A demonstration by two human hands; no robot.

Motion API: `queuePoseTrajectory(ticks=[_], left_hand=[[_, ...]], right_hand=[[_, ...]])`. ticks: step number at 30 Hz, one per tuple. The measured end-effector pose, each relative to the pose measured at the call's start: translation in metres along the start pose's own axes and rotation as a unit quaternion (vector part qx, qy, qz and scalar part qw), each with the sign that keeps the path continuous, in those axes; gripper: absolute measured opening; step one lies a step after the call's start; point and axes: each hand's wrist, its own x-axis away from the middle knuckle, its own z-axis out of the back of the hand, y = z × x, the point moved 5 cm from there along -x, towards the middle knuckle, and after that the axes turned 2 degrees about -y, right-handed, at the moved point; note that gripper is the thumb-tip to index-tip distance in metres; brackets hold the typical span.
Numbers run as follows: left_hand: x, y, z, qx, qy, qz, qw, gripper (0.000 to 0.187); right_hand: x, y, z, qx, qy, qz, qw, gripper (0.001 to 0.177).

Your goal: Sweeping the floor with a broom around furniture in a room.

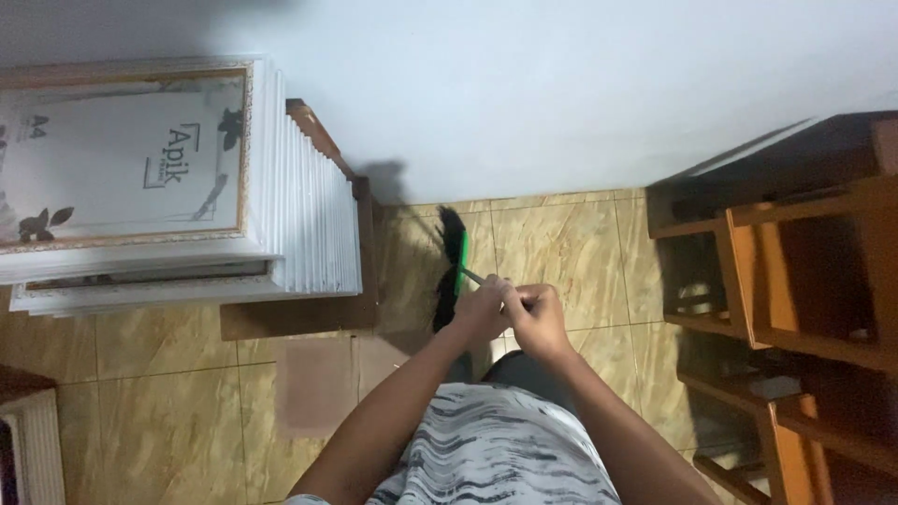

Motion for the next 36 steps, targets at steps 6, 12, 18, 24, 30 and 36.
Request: queuePoseTrajectory(ticks=[6,12,18,24,30,36], left_hand=[[0.033,0.005,0.018,0.007,0.119,-0.144,0.982,0.033],[0.060,-0.040,0.017,0.021,0.159,-0.049,0.986,0.025],[0.046,-0.071,-0.068,-0.178,0.157,-0.101,0.966,0.016],[0.063,-0.055,-0.155,-0.238,-0.016,-0.127,0.963,0.028],[0.066,-0.003,-0.240,-0.161,-0.058,-0.300,0.939,0.009],[0.084,0.041,-0.250,-0.154,-0.106,-0.224,0.957,0.012]], right_hand=[[0.026,-0.056,-0.003,-0.135,-0.048,0.054,0.988,0.050],[0.019,-0.031,-0.048,-0.098,-0.095,0.110,0.985,0.049],[0.052,0.039,-0.064,-0.006,-0.127,0.226,0.966,0.041],[0.133,0.091,-0.051,-0.059,-0.067,0.132,0.987,0.042],[0.207,0.121,0.001,-0.064,0.071,0.078,0.992,0.041],[0.244,0.094,0.040,0.013,0.150,0.067,0.986,0.041]])
